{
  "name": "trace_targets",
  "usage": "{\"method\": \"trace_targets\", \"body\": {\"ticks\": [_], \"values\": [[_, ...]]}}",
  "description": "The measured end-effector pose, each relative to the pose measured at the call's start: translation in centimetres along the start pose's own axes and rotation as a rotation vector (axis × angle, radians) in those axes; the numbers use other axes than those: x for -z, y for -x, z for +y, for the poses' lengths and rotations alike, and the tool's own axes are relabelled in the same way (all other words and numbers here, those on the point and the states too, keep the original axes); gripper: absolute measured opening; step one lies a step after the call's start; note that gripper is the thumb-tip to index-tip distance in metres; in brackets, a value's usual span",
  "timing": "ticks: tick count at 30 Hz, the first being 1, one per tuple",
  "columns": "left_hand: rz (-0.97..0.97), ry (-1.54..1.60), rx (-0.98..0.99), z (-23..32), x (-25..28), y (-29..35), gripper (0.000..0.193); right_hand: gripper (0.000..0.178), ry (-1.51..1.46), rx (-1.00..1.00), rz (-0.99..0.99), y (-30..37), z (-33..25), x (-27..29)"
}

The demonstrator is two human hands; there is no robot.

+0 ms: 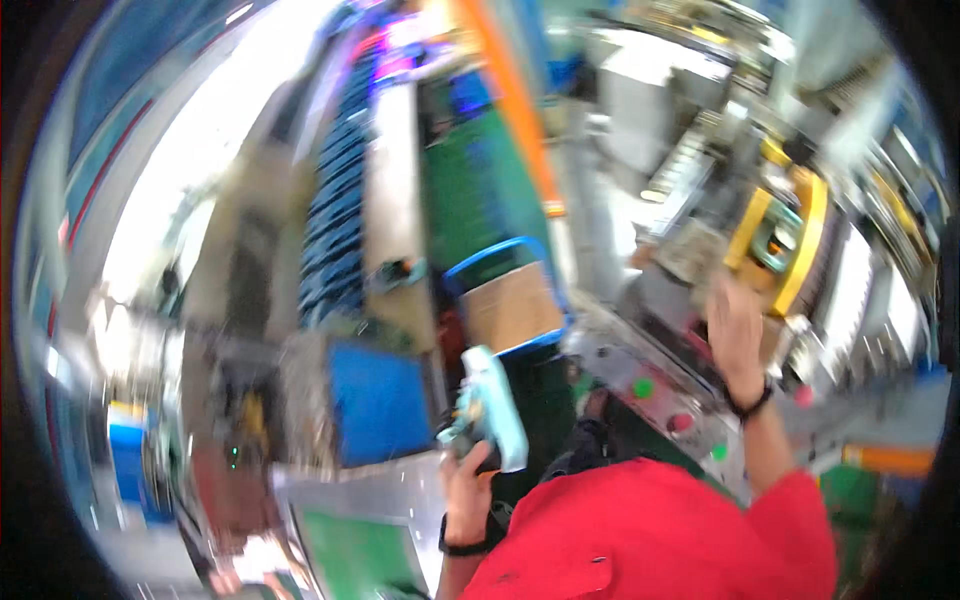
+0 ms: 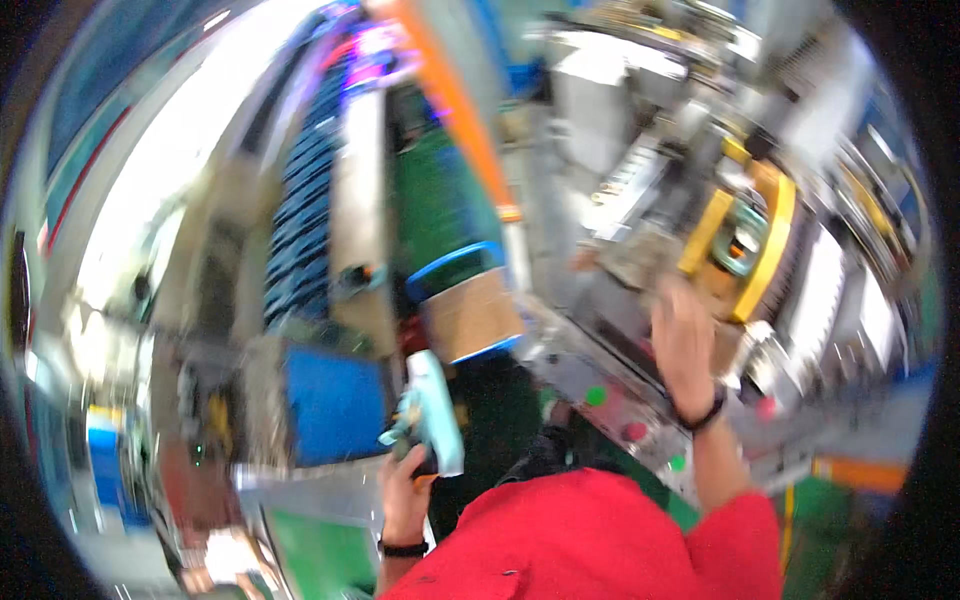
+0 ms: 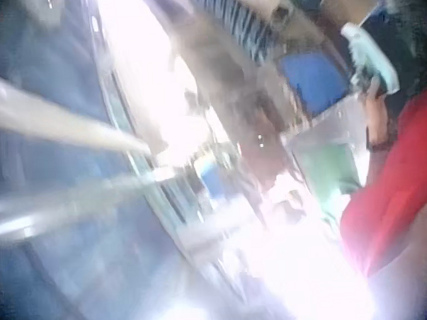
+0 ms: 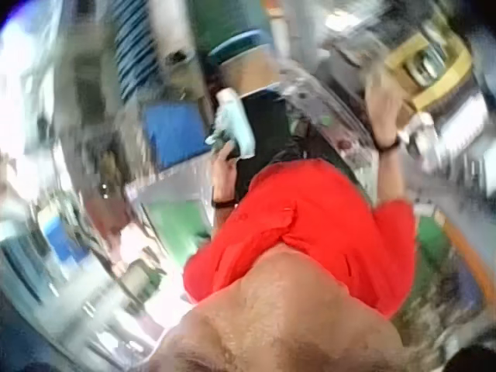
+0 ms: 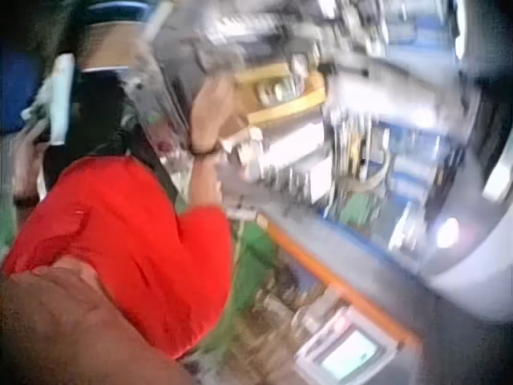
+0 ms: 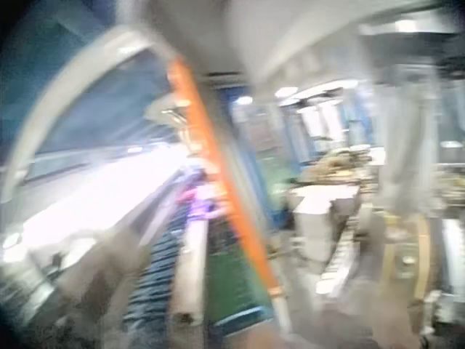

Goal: Placing shoes into a molding or lasting machine and then onto a conveyor belt.

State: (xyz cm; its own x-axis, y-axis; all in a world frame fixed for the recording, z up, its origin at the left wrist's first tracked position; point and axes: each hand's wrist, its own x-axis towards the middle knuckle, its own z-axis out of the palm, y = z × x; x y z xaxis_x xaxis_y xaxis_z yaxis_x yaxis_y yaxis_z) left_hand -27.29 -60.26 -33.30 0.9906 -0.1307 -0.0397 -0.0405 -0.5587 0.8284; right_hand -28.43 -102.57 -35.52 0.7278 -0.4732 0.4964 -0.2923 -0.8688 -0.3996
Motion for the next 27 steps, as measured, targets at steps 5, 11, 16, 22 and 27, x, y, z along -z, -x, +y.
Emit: {"method": "trace_targets", "body": {"ticks": [5, 11, 16, 22, 27], "values": [[0.034, 0.685, 0.454, 0.2, -0.5, 3.7, 0.031, 0.008, -0.223, 0.119, -0.251, 11.0, -3.4, -9.5], [0.173, 1.03, 0.631, -2.0, 1.6, 9.6, 0.036, 0.011, -0.198, 0.154, -0.42, 14.2, 1.5, -18.4], [0.467, 1.015, 0.794, -3.5, 6.2, 14.5, 0.024, 0.012, -0.215, 0.215, -0.265, 12.3, -0.6, -17.8], [0.757, 1.118, 0.746, -18.4, 10.0, 17.8, 0.025, 0.013, -0.238, 0.211, -0.361, 5.5, -8.0, -17.3], [0.889, 0.929, 0.819, -26.2, 12.8, 17.8, 0.028, 0.026, -0.092, -0.046, -0.361, 7.9, -5.4, -18.0]]}}
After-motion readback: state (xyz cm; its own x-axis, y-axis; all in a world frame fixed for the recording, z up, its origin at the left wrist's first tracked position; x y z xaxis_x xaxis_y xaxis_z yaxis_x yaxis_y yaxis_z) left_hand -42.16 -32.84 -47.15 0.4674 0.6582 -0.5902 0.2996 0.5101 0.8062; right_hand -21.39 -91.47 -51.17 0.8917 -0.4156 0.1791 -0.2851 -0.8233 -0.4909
